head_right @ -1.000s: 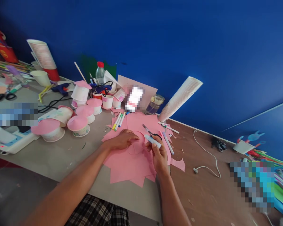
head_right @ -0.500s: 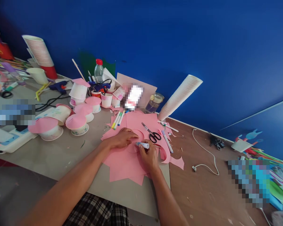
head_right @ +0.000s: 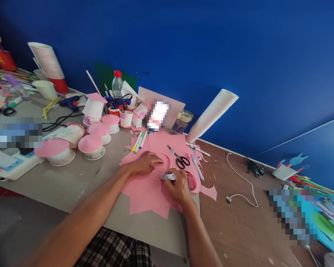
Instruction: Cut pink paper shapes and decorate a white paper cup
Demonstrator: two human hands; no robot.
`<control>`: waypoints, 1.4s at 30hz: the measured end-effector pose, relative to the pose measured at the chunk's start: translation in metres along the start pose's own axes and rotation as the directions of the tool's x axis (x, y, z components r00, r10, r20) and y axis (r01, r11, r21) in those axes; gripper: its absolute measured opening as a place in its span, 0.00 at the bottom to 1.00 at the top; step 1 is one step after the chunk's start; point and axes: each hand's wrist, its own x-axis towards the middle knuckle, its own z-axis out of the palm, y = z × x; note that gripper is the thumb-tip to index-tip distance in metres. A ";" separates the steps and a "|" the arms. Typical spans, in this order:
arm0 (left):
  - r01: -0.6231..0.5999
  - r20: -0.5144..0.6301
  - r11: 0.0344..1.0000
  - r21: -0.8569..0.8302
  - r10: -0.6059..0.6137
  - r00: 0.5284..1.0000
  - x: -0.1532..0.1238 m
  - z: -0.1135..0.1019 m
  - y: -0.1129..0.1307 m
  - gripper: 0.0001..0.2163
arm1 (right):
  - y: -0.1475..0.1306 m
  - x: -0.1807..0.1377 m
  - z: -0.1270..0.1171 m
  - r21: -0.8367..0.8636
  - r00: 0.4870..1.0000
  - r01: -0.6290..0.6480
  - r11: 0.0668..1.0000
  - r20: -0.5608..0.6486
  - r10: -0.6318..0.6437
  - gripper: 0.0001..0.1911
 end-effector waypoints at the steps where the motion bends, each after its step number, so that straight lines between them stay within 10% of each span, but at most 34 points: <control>1: -0.006 -0.001 1.000 0.001 0.006 1.000 0.000 -0.001 0.001 0.21 | 0.004 -0.001 -0.002 0.079 0.999 -0.035 0.996 -0.018 0.037 0.06; 7: 0.000 -0.017 1.000 0.000 0.000 1.000 -0.002 -0.003 0.004 0.18 | 0.016 0.001 -0.006 0.533 0.931 -0.123 0.837 -0.230 0.284 0.12; 23: -0.002 -0.038 1.000 -0.029 0.000 0.999 0.002 0.005 -0.002 0.15 | 0.001 0.004 0.012 0.095 0.999 0.031 0.995 0.029 -0.034 0.11; 30: -0.003 -0.015 1.000 -0.011 0.002 1.000 0.000 -0.001 0.004 0.18 | 0.008 0.000 -0.004 0.176 0.987 -0.044 0.983 0.157 0.016 0.11; 37: 0.007 -0.012 0.999 -0.037 -0.007 1.000 0.000 0.002 -0.001 0.18 | 0.027 0.002 -0.019 0.726 0.959 -0.083 0.683 -0.127 0.252 0.13; 42: -0.017 -0.009 1.000 -0.015 0.017 1.000 -0.001 -0.003 0.003 0.18 | 0.019 0.004 -0.005 0.754 0.964 -0.189 0.629 0.019 0.267 0.15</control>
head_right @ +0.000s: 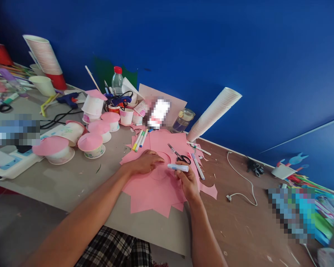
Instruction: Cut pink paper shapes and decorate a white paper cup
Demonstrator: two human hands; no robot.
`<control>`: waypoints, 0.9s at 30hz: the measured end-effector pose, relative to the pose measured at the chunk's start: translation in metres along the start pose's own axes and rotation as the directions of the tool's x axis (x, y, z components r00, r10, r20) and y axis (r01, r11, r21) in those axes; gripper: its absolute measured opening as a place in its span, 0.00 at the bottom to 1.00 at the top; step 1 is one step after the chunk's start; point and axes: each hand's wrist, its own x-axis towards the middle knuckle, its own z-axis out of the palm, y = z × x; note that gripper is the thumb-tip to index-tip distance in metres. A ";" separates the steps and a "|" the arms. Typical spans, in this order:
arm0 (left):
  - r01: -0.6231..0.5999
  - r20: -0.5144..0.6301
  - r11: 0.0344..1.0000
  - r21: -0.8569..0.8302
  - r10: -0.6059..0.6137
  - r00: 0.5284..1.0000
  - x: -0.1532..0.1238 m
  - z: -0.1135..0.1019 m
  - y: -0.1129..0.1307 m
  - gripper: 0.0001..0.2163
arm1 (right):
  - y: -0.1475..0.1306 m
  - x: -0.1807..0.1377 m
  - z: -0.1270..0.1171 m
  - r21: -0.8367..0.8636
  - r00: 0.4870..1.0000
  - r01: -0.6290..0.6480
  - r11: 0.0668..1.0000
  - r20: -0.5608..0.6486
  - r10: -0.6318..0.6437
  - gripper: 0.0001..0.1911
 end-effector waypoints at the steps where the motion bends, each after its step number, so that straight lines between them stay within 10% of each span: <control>1: 0.000 -0.002 1.000 0.000 0.000 1.000 0.000 0.000 0.001 0.17 | 0.001 -0.001 0.004 -0.060 1.000 -0.020 0.998 0.004 0.020 0.15; 12: 0.049 -0.013 0.998 -0.028 -0.049 0.999 0.003 0.011 -0.010 0.20 | 0.013 -0.003 0.024 -0.558 0.987 0.133 0.819 0.000 -0.160 0.12; 23: 0.023 -0.003 0.999 -0.025 -0.023 1.000 0.003 0.007 -0.005 0.20 | 0.000 -0.006 0.021 -0.567 0.993 0.098 0.818 0.112 -0.042 0.09; 27: 0.020 0.013 0.999 -0.027 -0.020 1.000 0.001 0.001 0.000 0.19 | 0.002 -0.005 0.013 -0.306 0.991 -0.018 0.952 -0.133 -0.024 0.13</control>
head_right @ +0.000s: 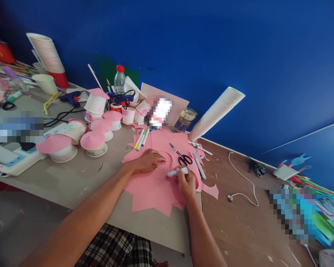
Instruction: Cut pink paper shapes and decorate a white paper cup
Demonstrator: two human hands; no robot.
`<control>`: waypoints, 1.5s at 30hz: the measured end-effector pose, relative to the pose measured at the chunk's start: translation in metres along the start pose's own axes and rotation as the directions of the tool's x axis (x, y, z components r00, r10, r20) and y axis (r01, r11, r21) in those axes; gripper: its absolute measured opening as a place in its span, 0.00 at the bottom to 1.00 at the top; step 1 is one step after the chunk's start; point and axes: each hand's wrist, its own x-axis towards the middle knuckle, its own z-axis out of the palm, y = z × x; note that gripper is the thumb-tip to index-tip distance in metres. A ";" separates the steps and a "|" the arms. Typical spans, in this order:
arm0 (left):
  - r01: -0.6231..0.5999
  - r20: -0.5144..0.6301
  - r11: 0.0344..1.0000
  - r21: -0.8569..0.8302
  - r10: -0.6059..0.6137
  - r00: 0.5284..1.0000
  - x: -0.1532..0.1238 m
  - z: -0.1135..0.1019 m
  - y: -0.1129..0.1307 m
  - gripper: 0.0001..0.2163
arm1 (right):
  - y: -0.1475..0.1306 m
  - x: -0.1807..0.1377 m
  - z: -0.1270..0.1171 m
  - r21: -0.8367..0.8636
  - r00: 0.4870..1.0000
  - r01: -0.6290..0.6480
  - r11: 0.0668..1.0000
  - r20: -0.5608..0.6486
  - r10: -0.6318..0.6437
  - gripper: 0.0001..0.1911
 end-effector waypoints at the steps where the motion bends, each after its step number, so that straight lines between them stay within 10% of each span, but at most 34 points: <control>1: -0.005 0.003 1.000 0.002 0.005 1.000 0.000 -0.001 0.001 0.18 | 0.002 0.001 -0.001 0.078 0.997 0.003 0.997 -0.079 0.003 0.14; 16: 0.013 -0.030 1.000 0.008 -0.012 0.999 0.003 0.011 -0.010 0.21 | -0.004 -0.002 0.017 -0.274 0.974 0.179 0.945 0.185 -0.131 0.10; 28: -0.019 -0.028 0.999 0.027 0.019 0.999 -0.001 0.000 0.000 0.17 | 0.004 -0.001 0.007 0.244 0.998 0.056 0.968 -0.049 -0.045 0.12; 38: 0.018 -0.036 1.000 -0.010 -0.019 0.999 0.001 0.006 -0.005 0.18 | -0.007 0.001 0.015 -0.247 0.981 0.133 0.960 0.172 -0.091 0.14; 45: 0.015 0.004 1.000 0.028 -0.015 1.000 0.002 0.002 -0.002 0.20 | -0.009 0.000 0.007 -0.219 0.981 0.080 0.972 0.188 -0.039 0.08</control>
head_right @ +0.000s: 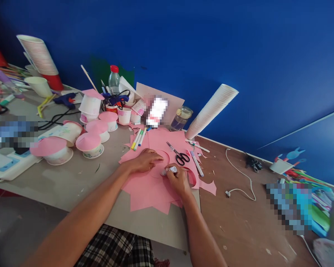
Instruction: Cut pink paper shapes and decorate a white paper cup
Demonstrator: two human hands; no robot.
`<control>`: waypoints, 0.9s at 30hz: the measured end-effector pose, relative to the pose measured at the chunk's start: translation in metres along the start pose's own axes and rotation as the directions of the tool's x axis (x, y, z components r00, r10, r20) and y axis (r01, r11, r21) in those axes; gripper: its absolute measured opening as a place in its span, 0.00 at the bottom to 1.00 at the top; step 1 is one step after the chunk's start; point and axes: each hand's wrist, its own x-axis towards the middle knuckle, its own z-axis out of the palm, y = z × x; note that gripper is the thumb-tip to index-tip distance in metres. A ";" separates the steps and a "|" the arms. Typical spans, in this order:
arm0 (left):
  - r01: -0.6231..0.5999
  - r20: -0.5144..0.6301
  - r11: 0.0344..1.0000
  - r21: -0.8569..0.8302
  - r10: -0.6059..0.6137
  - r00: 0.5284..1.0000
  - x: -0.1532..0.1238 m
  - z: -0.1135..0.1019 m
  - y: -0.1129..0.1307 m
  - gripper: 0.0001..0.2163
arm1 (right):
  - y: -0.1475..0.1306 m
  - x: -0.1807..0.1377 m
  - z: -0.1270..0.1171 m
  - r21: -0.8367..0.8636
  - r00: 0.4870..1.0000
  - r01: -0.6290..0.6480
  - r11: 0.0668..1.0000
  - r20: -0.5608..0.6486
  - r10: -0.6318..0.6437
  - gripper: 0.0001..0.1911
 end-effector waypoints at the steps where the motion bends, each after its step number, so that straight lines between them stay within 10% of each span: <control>1: -0.007 0.007 1.000 0.004 0.007 1.000 0.000 -0.001 0.001 0.20 | 0.002 -0.001 -0.001 0.065 1.000 -0.024 0.998 -0.012 0.025 0.08; 8: -0.028 -0.023 1.000 0.008 0.028 0.999 -0.003 -0.005 0.004 0.20 | 0.010 0.001 -0.004 0.494 0.953 0.074 0.866 -0.292 0.085 0.10; 19: 0.012 -0.010 1.000 -0.007 -0.012 1.000 0.000 0.004 -0.003 0.19 | 0.003 0.001 0.007 -0.072 0.996 0.049 0.996 -0.069 -0.053 0.08; 23: -0.005 0.003 1.000 0.007 0.005 1.000 -0.001 -0.003 0.003 0.19 | 0.005 -0.002 0.001 0.077 0.999 -0.005 0.997 -0.040 0.008 0.07; 27: -0.017 0.004 1.000 -0.003 0.017 1.000 -0.002 -0.004 0.003 0.19 | 0.010 -0.002 -0.003 0.400 0.941 0.052 0.915 -0.328 0.090 0.10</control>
